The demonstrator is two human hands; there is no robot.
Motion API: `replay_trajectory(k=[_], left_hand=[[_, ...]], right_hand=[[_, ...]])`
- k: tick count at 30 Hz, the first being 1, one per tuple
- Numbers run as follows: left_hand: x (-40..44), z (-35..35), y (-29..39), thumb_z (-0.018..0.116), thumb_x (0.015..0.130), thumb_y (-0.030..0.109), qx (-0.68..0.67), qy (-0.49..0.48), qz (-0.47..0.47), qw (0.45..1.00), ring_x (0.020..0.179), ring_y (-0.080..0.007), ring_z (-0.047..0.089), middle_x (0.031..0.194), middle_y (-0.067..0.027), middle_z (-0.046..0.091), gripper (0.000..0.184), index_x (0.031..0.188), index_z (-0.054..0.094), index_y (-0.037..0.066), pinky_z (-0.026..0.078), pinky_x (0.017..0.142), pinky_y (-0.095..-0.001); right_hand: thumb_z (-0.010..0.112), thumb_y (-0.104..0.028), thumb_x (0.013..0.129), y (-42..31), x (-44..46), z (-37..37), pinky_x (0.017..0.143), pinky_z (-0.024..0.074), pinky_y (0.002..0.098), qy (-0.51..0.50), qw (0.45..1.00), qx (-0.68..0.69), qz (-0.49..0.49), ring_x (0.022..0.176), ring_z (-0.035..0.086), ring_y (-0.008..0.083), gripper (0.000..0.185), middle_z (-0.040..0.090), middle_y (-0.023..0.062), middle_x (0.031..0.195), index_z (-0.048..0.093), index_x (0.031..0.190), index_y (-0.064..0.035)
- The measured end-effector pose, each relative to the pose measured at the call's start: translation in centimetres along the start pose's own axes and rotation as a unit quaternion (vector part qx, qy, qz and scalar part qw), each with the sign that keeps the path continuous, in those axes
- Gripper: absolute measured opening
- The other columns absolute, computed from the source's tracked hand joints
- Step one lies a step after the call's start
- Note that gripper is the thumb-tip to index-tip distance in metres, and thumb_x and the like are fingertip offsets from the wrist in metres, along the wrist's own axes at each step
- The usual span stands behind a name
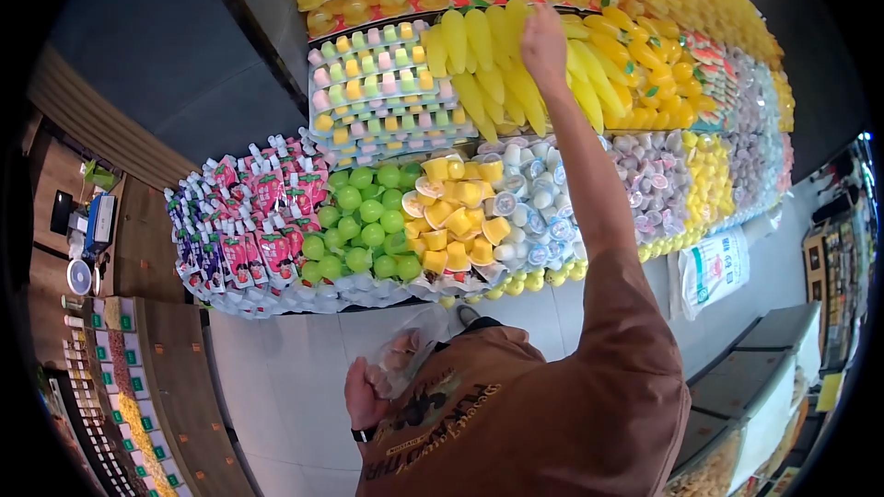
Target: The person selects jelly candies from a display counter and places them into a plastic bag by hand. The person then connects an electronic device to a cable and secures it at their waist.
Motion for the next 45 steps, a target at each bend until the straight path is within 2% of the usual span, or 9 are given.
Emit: replay_trajectory(k=[3,8,13,15,18,27,31,41,45], left_hand=[[0.0,0.0,-0.4,0.046,0.1,0.027,0.006,-0.009,0.007,1.0,0.046,-0.0106,0.036,0.056,0.0028,0.04,0.032,0.072,0.04,0.013,0.03,0.043,-0.0278],[-0.1,0.8,-0.8,0.045,0.1,0.026,-0.001,-0.009,-0.004,1.0,0.046,-0.0102,0.034,0.056,0.0031,0.037,0.034,0.07,0.038,0.013,0.029,0.043,-0.0276],[1.5,-2.5,-2.9,0.045,0.101,0.023,-0.077,-0.109,-0.033,0.99,0.08,-0.0181,0.061,0.095,-0.0097,0.065,0.026,0.106,0.056,0.0,0.051,0.074,-0.0335],[2.3,-3.7,-3.8,0.045,0.101,0.023,-0.111,-0.183,-0.036,0.976,0.081,-0.0185,0.062,0.098,-0.0102,0.065,0.026,0.107,0.056,0.0,0.051,0.075,-0.0339],[0.7,0.9,-2.3,0.045,0.101,0.023,-0.014,-0.049,-0.028,0.998,0.082,-0.0179,0.061,0.099,-0.0099,0.065,0.027,0.108,0.056,0.0,0.05,0.076,-0.0331],[1.6,2.0,-3.5,0.042,0.101,0.021,0.018,-0.06,-0.123,0.99,0.069,-0.0117,0.054,0.083,-0.0021,0.06,0.023,0.101,0.056,0.002,0.046,0.065,-0.0274],[2.7,2.2,-3.5,0.041,0.101,0.021,0.087,-0.176,-0.21,0.958,0.05,-0.0051,0.032,0.061,0.0071,0.036,0.023,0.082,0.047,0.011,0.024,0.044,-0.0239],[3.8,5.6,-7.7,0.041,0.102,0.024,0.206,-0.332,-0.315,0.865,0.051,-0.0054,0.036,0.062,0.0059,0.041,0.029,0.079,0.05,0.01,0.029,0.047,-0.0229],[5.0,6.0,-9.1,0.04,0.102,0.024,0.082,-0.475,-0.43,0.763,0.065,-0.0093,0.05,0.082,-0.0023,0.057,0.027,0.104,0.056,0.001,0.042,0.059,-0.0259]], right_hand=[[0.052,-0.015,0.094,-1.7,0.4,-5.4,0.084,0.0478,0.0372,0.032,0.977,0.107,0.182,0.097,0.06,0.0318,0.024,0.061,0.0191,0.106,0.06,0.11,0.0019],[0.058,-0.012,0.092,-2.0,-2.2,-7.9,0.073,0.0473,0.0329,0.068,0.981,0.103,0.152,0.085,0.06,0.0244,0.013,0.063,0.014,0.095,0.061,0.097,-0.0009],[0.062,-0.013,0.089,-3.6,-5.6,-8.3,0.054,0.0431,0.0307,-0.07,0.959,0.178,0.212,0.052,0.05,0.0192,0.017,0.053,0.0116,0.059,0.058,0.081,0.0012],[0.063,-0.014,0.089,-3.1,-5.6,-7.3,0.053,0.0421,0.0297,-0.117,0.956,0.186,0.196,0.052,0.05,0.0181,0.019,0.053,0.0117,0.06,0.058,0.078,0.0011],[0.063,-0.016,0.089,-2.8,-4.8,-7.3,0.052,0.0399,0.0286,-0.143,0.953,0.185,0.193,0.053,0.049,0.0151,0.024,0.051,0.0111,0.059,0.057,0.075,0.0016],[0.059,-0.017,0.092,-8.6,-11.9,-17.1,0.057,0.0421,0.0261,-0.238,0.9,0.246,0.27,0.06,0.052,0.0094,0.023,0.058,0.0039,0.063,0.062,0.077,-0.0004],[0.059,-0.015,0.092,-14.9,-19.6,-24.3,0.061,0.0461,0.029,-0.299,0.845,0.277,0.346,0.064,0.057,0.012,0.018,0.061,0.0059,0.069,0.064,0.082,-0.0009],[0.06,-0.027,0.093,-25.0,-27.5,-37.8,0.055,0.0426,0.0346,-0.396,0.761,0.261,0.443,0.057,0.05,0.0186,0.029,0.053,0.0111,0.064,0.057,0.079,-0.0012],[0.061,-0.026,0.094,-25.6,-29.4,-39.3,0.059,0.0439,0.0337,-0.462,0.721,0.255,0.449,0.063,0.053,0.0174,0.025,0.059,0.0099,0.073,0.061,0.086,-0.0016]])
Point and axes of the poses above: each hand's wrist, its own x-axis towards the middle knuckle, its own z-axis out of the palm, y = z × x, the point moved 2 cm from there along x, towards the middle knuckle
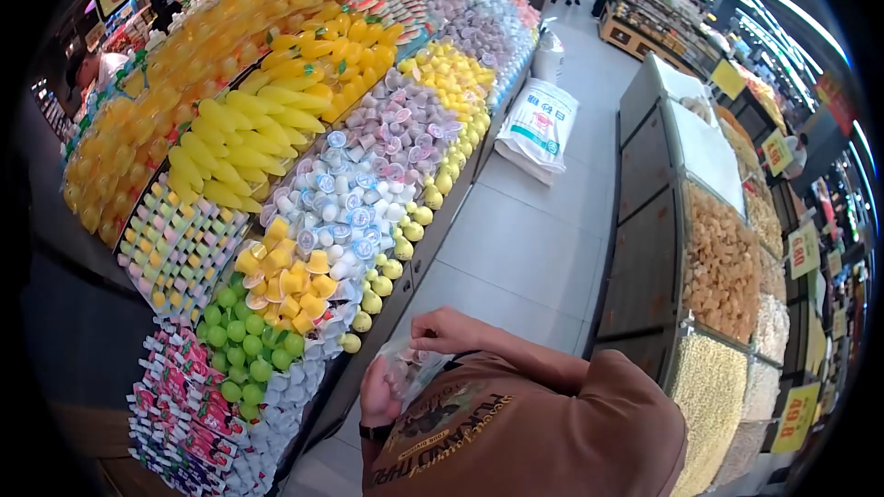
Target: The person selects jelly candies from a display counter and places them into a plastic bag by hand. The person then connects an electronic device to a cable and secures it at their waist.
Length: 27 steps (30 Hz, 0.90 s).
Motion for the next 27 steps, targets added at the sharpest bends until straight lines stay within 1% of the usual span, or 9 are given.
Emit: replay_trajectory(k=[1,4,12,17,18,20,23,24,27], left_hand=[[0.3,-0.2,0.0,0.04,0.102,0.024,-0.041,-0.088,-0.015,0.995,0.072,-0.0116,0.057,0.093,-0.0063,0.064,0.033,0.115,0.056,-0.002,0.048,0.066,-0.0278],[1.1,4.6,-0.5,0.044,0.102,0.022,0.13,0.162,0.036,0.977,0.06,-0.0059,0.049,0.071,0.0036,0.054,0.026,0.099,0.061,0.003,0.038,0.053,-0.021],[6.6,9.5,-2.3,0.046,0.101,0.02,0.178,0.092,0.008,0.98,0.079,-0.0112,0.061,0.094,-0.0051,0.065,0.026,0.105,0.062,0.0,0.049,0.07,-0.0255],[9.1,14.7,-2.8,0.041,0.102,0.022,0.201,0.128,0.058,0.97,0.091,-0.0175,0.066,0.104,-0.0107,0.067,0.032,0.108,0.061,-0.002,0.052,0.084,-0.0318],[9.6,15.7,-3.0,0.041,0.102,0.021,0.201,0.121,0.049,0.971,0.092,-0.0174,0.066,0.104,-0.0105,0.067,0.031,0.11,0.061,-0.002,0.052,0.084,-0.0318],[10.6,16.9,-3.8,0.042,0.102,0.022,0.209,0.097,0.066,0.971,0.094,-0.0173,0.065,0.104,-0.0117,0.067,0.032,0.111,0.059,-0.004,0.051,0.086,-0.032],[12.7,18.5,-5.4,0.048,0.1,0.025,0.259,0.067,0.067,0.961,0.092,-0.0185,0.065,0.106,-0.0089,0.067,0.031,0.114,0.059,0.0,0.052,0.081,-0.0329],[13.7,20.8,-6.6,0.049,0.099,0.026,0.26,0.141,0.076,0.952,0.083,-0.015,0.063,0.101,-0.0066,0.066,0.03,0.114,0.059,0.002,0.05,0.072,-0.0291],[16.3,20.4,-8.7,0.049,0.099,0.027,0.237,0.093,0.025,0.967,0.076,-0.0113,0.059,0.096,-0.0046,0.065,0.031,0.115,0.059,0.002,0.046,0.065,-0.0257]], right_hand=[[0.061,-0.025,0.094,0.1,-0.2,0.2,0.06,0.0443,0.0343,-0.03,1.0,-0.001,0.008,0.064,0.054,0.0187,0.024,0.06,0.0108,0.074,0.061,0.087,-0.0015],[0.059,-0.022,0.093,0.5,-0.8,0.8,0.063,0.0455,0.0362,-0.085,0.996,-0.004,-0.01,0.066,0.057,0.0227,0.021,0.062,0.0132,0.078,0.061,0.089,-0.0013],[0.059,-0.017,0.088,7.1,-3.2,-0.8,0.075,0.0489,0.0377,-0.059,0.998,0.003,-0.002,0.083,0.063,0.0281,0.02,0.066,0.0151,0.094,0.064,0.103,-0.0041],[0.063,-0.026,0.089,13.6,-6.9,-3.3,0.089,0.0486,0.0359,-0.031,0.996,0.045,0.077,0.1,0.061,0.0243,0.049,0.064,0.016,0.111,0.051,0.133,-0.0088],[0.065,-0.031,0.088,9.8,-7.7,-6.4,0.086,0.0495,0.0358,-0.048,0.982,0.082,0.162,0.096,0.062,0.0241,0.051,0.065,0.016,0.105,0.052,0.13,-0.0054],[0.068,-0.035,0.084,9.1,-8.6,-9.3,0.08,0.0507,0.0367,-0.063,0.973,-0.017,0.223,0.088,0.065,0.0298,0.047,0.066,0.0161,0.098,0.056,0.113,-0.0003],[0.069,-0.035,0.082,9.9,-11.4,-12.4,0.079,0.0505,0.0389,0.006,0.983,-0.077,0.169,0.088,0.064,0.0343,0.045,0.066,0.0174,0.096,0.057,0.109,-0.0004],[0.07,-0.034,0.081,10.5,-12.5,-13.1,0.079,0.0503,0.0394,0.026,0.985,-0.075,0.156,0.088,0.064,0.0347,0.046,0.066,0.0176,0.096,0.057,0.109,-0.0003],[0.071,-0.033,0.079,12.4,-15.7,-15.5,0.079,0.0496,0.0405,0.067,0.984,-0.081,0.143,0.09,0.063,0.0353,0.047,0.066,0.018,0.098,0.056,0.11,-0.0002]])
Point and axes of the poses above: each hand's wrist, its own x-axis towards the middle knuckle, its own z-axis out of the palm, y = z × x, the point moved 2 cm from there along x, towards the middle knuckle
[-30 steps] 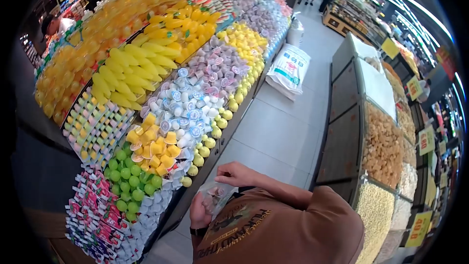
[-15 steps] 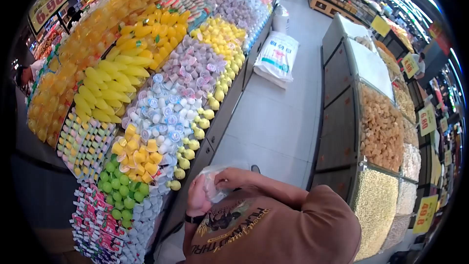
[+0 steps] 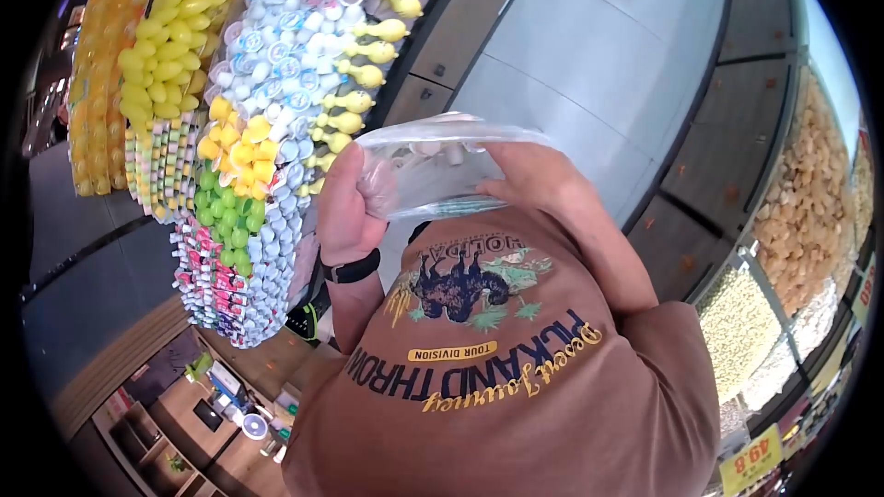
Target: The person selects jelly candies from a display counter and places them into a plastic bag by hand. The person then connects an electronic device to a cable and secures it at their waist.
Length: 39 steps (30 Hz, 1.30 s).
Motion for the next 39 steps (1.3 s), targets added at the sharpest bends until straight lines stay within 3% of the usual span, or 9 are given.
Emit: replay_trajectory(k=[4,9,16,23,26,28,29,32,39], left_hand=[[2.8,4.5,-2.9,0.047,0.1,0.027,0.067,0.05,-0.025,0.996,0.077,-0.0105,0.056,0.096,-0.005,0.065,0.034,0.117,0.058,-0.001,0.044,0.067,-0.0249],[6.7,8.4,-5.9,0.045,0.101,0.026,0.059,-0.042,-0.093,0.993,0.105,-0.0208,0.061,0.115,-0.0143,0.064,0.038,0.122,0.055,-0.004,0.046,0.095,-0.0357],[10.4,12.8,-8.3,0.045,0.101,0.023,0.09,-0.064,-0.178,0.978,0.077,-0.0083,0.056,0.091,-0.0034,0.063,0.029,0.115,0.057,0.0,0.046,0.07,-0.0242],[13.7,14.8,-7.8,0.046,0.101,0.024,0.114,-0.031,-0.188,0.975,0.07,-0.0076,0.054,0.084,-0.0016,0.061,0.026,0.11,0.059,0.002,0.044,0.064,-0.0236],[15.6,14.9,-6.5,0.047,0.101,0.025,0.11,0.003,-0.171,0.979,0.07,-0.0083,0.054,0.084,-0.0018,0.061,0.027,0.11,0.059,0.002,0.045,0.063,-0.0243],[17.4,14.3,-5.5,0.047,0.1,0.026,0.091,-0.029,-0.17,0.981,0.071,-0.009,0.055,0.084,-0.0022,0.062,0.028,0.109,0.058,0.002,0.046,0.064,-0.025],[18.5,13.1,-5.3,0.046,0.1,0.026,0.057,-0.096,-0.187,0.976,0.083,-0.0146,0.061,0.096,-0.0081,0.065,0.031,0.113,0.057,-0.001,0.051,0.076,-0.0306],[22.0,12.5,-5.2,0.046,0.1,0.026,0.01,-0.106,-0.22,0.97,0.099,-0.0219,0.062,0.111,-0.0145,0.063,0.037,0.12,0.054,-0.004,0.05,0.09,-0.0371],[29.6,12.2,-3.4,0.043,0.101,0.019,0.002,-0.086,-0.27,0.959,0.07,-0.007,0.056,0.085,-0.0004,0.062,0.024,0.106,0.059,0.002,0.047,0.065,-0.0245]], right_hand=[[0.07,-0.028,0.08,2.9,-2.7,-4.6,0.082,0.0493,0.041,-0.034,0.997,0.012,0.062,0.095,0.062,0.0351,0.048,0.064,0.0186,0.106,0.055,0.117,-0.0018],[0.064,-0.023,0.084,7.8,-4.4,-5.8,0.09,0.0477,0.0405,0.034,0.997,0.074,-0.01,0.104,0.06,0.0344,0.043,0.062,0.0191,0.112,0.056,0.124,-0.0056],[0.059,-0.017,0.086,12.8,-1.1,-2.3,0.083,0.0477,0.0447,0.215,0.967,0.135,-0.033,0.095,0.062,0.0362,0.025,0.065,0.0175,0.104,0.066,0.108,-0.0081],[0.06,-0.021,0.084,14.0,2.5,-3.5,0.078,0.0496,0.0461,0.166,0.985,0.031,0.017,0.084,0.062,0.0381,0.028,0.068,0.0153,0.092,0.066,0.108,-0.0071],[0.062,-0.029,0.085,12.4,1.2,-7.1,0.075,0.0491,0.0403,0.326,0.941,0.078,-0.043,0.079,0.063,0.0327,0.033,0.065,0.0151,0.081,0.066,0.105,-0.0037],[0.062,-0.023,0.084,11.1,-0.6,-10.9,0.075,0.049,0.0337,0.21,0.957,0.186,0.078,0.079,0.062,0.0228,0.032,0.064,0.0127,0.083,0.065,0.108,-0.0018],[0.063,-0.019,0.083,11.2,-1.2,-12.1,0.075,0.049,0.0305,0.151,0.949,0.237,0.139,0.079,0.061,0.0178,0.033,0.064,0.0115,0.084,0.064,0.11,-0.0009],[0.062,-0.011,0.081,14.8,-1.2,-13.5,0.077,0.0473,0.0259,0.17,0.927,0.296,0.156,0.084,0.056,0.0094,0.033,0.063,0.0061,0.091,0.062,0.111,0.0021],[0.069,-0.021,0.082,14.5,3.7,-18.1,0.084,0.0487,0.0281,0.226,0.817,0.521,0.097,0.092,0.059,0.0119,0.036,0.062,0.0048,0.101,0.061,0.11,-0.0006]])
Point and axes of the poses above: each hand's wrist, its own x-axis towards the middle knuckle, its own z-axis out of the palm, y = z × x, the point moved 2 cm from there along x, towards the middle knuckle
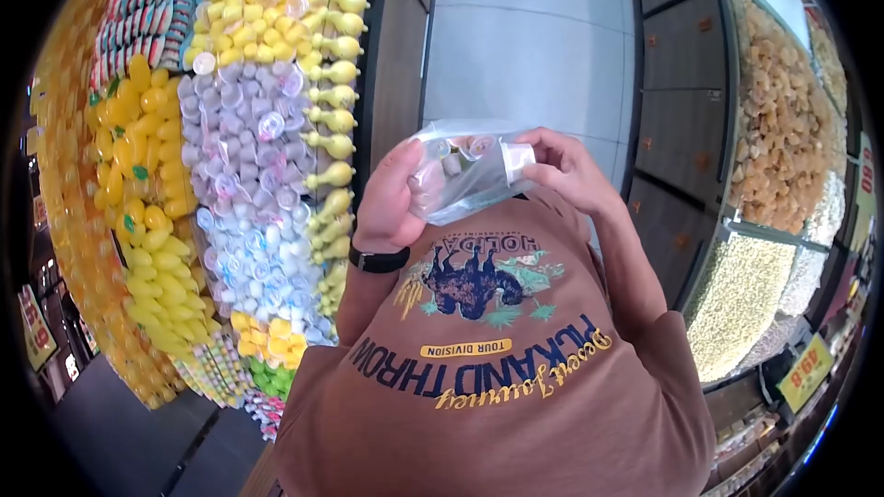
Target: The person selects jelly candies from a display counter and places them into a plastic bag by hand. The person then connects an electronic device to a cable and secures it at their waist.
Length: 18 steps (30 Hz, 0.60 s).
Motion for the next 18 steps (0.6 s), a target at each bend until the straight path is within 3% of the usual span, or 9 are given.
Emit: replay_trajectory(k=[3,5,7,8,11,18], left_hand=[[1.8,0.8,2.8,0.041,0.102,0.019,0.011,-0.01,0.001,1.0,0.075,-0.0079,0.057,0.09,-0.0014,0.063,0.026,0.109,0.059,0.001,0.048,0.069,-0.0251],[2.8,2.1,4.5,0.041,0.102,0.019,0.009,0.004,0.0,1.0,0.079,-0.009,0.059,0.095,-0.003,0.064,0.027,0.112,0.059,0.0,0.049,0.072,-0.026],[4.6,1.0,5.6,0.041,0.102,0.019,-0.012,-0.055,0.008,0.998,0.084,-0.0103,0.06,0.1,-0.0046,0.064,0.028,0.114,0.058,0.0,0.049,0.077,-0.0272],[5.6,0.3,5.8,0.041,0.102,0.019,-0.022,-0.082,0.01,0.996,0.087,-0.011,0.061,0.103,-0.0054,0.064,0.028,0.115,0.057,-0.001,0.049,0.079,-0.0277],[9.0,-0.5,6.6,0.037,0.102,0.023,0.025,-0.046,0.022,0.998,0.104,-0.024,0.062,0.116,-0.015,0.062,0.037,0.121,0.053,-0.005,0.048,0.094,-0.0391],[15.5,3.0,9.3,0.031,0.102,0.026,0.037,-0.007,0.018,0.999,0.114,-0.0303,0.057,0.125,-0.0214,0.057,0.044,0.127,0.047,-0.006,0.044,0.101,-0.0443]], right_hand=[[0.068,-0.023,0.082,0.6,1.9,0.0,0.085,0.0497,0.0288,0.022,0.991,0.132,0.004,0.094,0.06,0.0136,0.037,0.062,0.0052,0.103,0.061,0.11,-0.0012],[0.068,-0.029,0.083,0.1,3.0,0.0,0.084,0.0517,0.0301,0.018,0.974,0.228,0.004,0.095,0.062,0.0174,0.042,0.062,0.0105,0.107,0.057,0.113,-0.0019],[0.068,-0.033,0.084,-0.4,4.6,-0.1,0.082,0.0533,0.0315,0.017,0.948,0.317,0.002,0.094,0.062,0.0194,0.045,0.062,0.0137,0.109,0.054,0.114,-0.0023],[0.063,-0.038,0.087,-1.4,5.1,-0.1,0.076,0.0548,0.033,0.012,0.944,0.329,-0.009,0.091,0.064,0.0228,0.046,0.062,0.0193,0.109,0.053,0.116,-0.0033],[0.058,-0.038,0.09,-3.7,7.4,-1.4,0.072,0.0551,0.033,-0.006,0.922,0.388,-0.01,0.085,0.064,0.0249,0.043,0.062,0.0226,0.109,0.054,0.115,-0.0033],[0.059,-0.041,0.088,-8.1,13.9,-8.5,0.074,0.0526,0.0321,-0.033,0.903,0.427,-0.034,0.081,0.063,0.0248,0.046,0.064,0.0224,0.106,0.055,0.115,-0.0032]])
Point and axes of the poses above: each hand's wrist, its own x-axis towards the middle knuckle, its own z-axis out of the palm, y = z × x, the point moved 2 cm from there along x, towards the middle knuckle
